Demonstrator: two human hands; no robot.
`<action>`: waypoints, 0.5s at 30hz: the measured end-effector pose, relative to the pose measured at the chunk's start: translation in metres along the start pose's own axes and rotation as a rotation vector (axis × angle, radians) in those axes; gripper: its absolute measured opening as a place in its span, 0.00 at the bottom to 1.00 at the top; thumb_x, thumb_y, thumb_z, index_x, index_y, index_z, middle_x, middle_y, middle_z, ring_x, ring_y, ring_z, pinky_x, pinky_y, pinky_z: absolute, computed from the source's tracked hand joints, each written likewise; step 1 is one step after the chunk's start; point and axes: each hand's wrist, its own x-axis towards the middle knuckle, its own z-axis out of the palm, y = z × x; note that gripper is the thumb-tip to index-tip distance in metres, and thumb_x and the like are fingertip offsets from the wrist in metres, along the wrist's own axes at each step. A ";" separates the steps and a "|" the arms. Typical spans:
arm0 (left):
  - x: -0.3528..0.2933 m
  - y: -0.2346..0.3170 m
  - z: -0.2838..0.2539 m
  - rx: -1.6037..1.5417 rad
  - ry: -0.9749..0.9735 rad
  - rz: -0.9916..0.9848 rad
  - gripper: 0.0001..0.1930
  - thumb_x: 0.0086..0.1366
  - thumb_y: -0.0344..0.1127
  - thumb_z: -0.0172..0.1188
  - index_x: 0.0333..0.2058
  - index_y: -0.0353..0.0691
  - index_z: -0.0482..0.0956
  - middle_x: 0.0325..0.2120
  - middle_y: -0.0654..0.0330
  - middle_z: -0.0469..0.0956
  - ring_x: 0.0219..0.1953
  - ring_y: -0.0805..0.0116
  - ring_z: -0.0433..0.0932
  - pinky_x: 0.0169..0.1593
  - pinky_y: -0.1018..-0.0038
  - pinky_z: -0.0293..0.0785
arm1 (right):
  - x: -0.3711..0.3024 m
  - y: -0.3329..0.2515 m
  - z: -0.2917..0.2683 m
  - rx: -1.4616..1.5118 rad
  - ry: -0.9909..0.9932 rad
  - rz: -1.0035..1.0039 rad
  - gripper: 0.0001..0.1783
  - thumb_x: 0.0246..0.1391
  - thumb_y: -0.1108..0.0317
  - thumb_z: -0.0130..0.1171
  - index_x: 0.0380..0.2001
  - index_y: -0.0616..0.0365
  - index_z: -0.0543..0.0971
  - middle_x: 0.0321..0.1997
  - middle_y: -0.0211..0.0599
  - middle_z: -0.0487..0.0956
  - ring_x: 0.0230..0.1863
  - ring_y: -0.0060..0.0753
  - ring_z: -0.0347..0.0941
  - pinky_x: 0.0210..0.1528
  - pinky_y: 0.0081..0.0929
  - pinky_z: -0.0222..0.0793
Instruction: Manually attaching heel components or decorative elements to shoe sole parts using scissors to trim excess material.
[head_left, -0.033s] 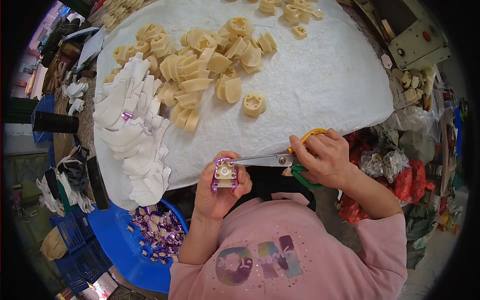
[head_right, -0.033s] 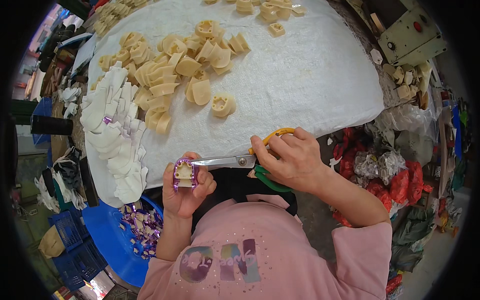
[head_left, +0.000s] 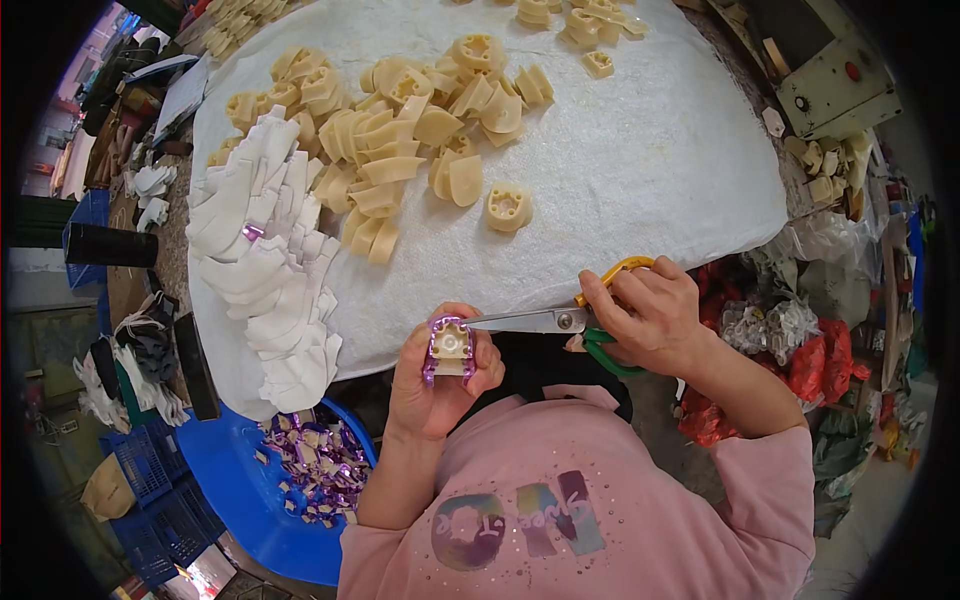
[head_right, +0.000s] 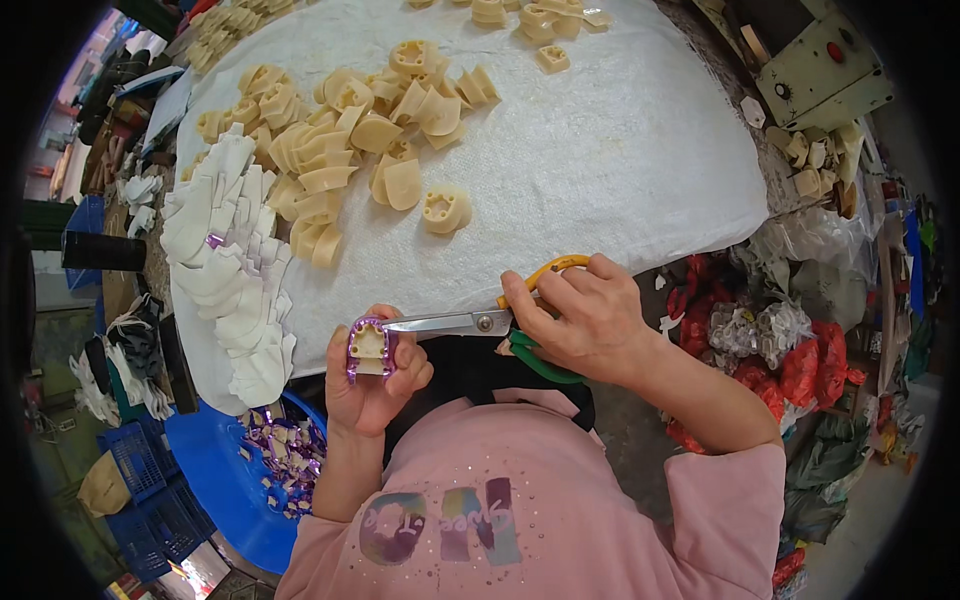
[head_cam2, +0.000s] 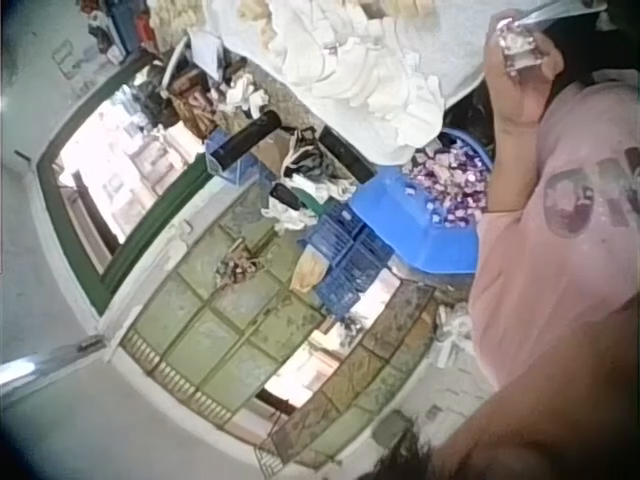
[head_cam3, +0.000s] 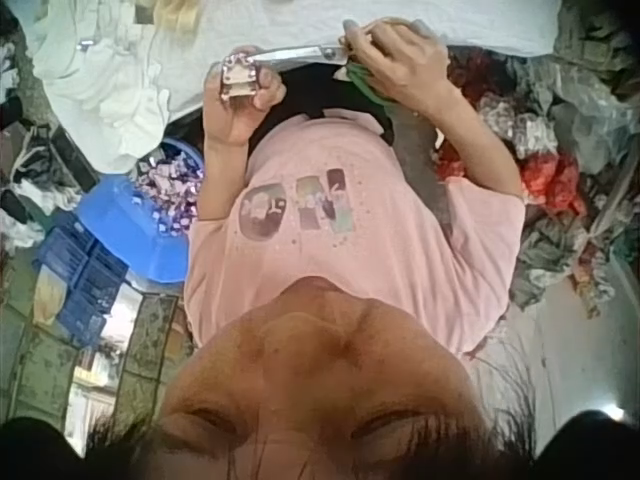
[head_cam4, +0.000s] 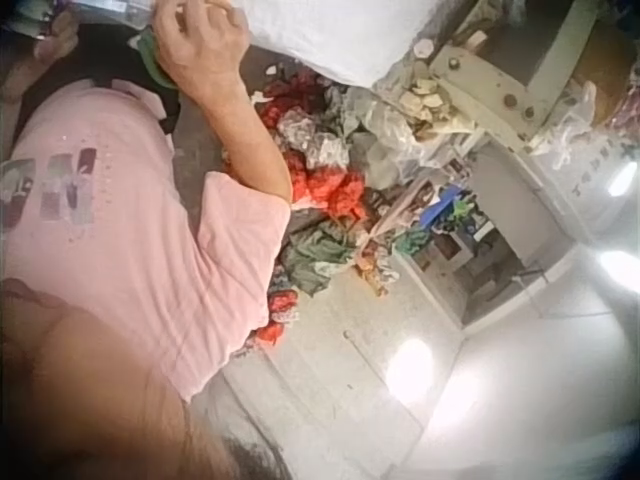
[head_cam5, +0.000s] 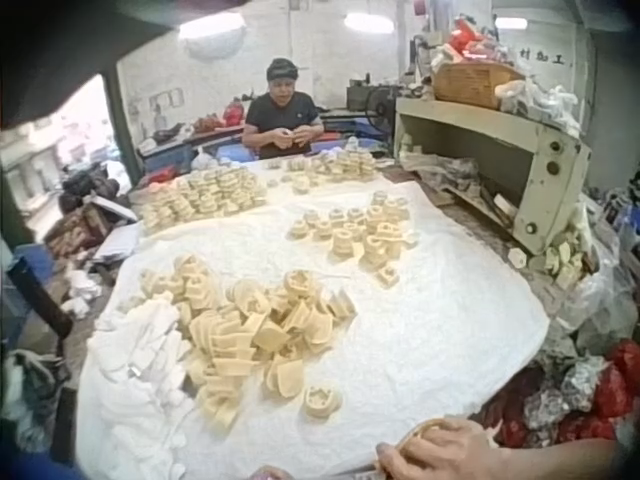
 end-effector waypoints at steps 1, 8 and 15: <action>0.000 0.000 0.000 0.001 0.001 -0.003 0.25 0.68 0.56 0.43 0.52 0.44 0.67 0.29 0.56 0.72 0.21 0.73 0.66 0.29 0.75 0.57 | 0.000 0.001 -0.001 -0.015 0.005 -0.013 0.30 0.38 0.51 0.65 0.47 0.51 0.74 0.21 0.22 0.65 0.19 0.21 0.64 0.27 0.24 0.57; 0.000 0.002 -0.001 -0.096 -0.020 -0.084 0.25 0.68 0.56 0.43 0.51 0.43 0.68 0.27 0.57 0.69 0.20 0.76 0.64 0.28 0.76 0.56 | 0.003 0.006 -0.002 -0.020 0.021 -0.062 0.24 0.39 0.63 0.62 0.45 0.50 0.74 0.23 0.21 0.67 0.19 0.19 0.63 0.26 0.22 0.56; -0.004 0.001 -0.002 -0.156 -0.008 -0.129 0.25 0.68 0.56 0.43 0.51 0.41 0.68 0.26 0.58 0.68 0.19 0.76 0.63 0.27 0.77 0.56 | 0.003 0.011 0.000 0.002 -0.004 -0.116 0.24 0.40 0.59 0.63 0.44 0.53 0.74 0.23 0.22 0.67 0.19 0.19 0.64 0.25 0.22 0.57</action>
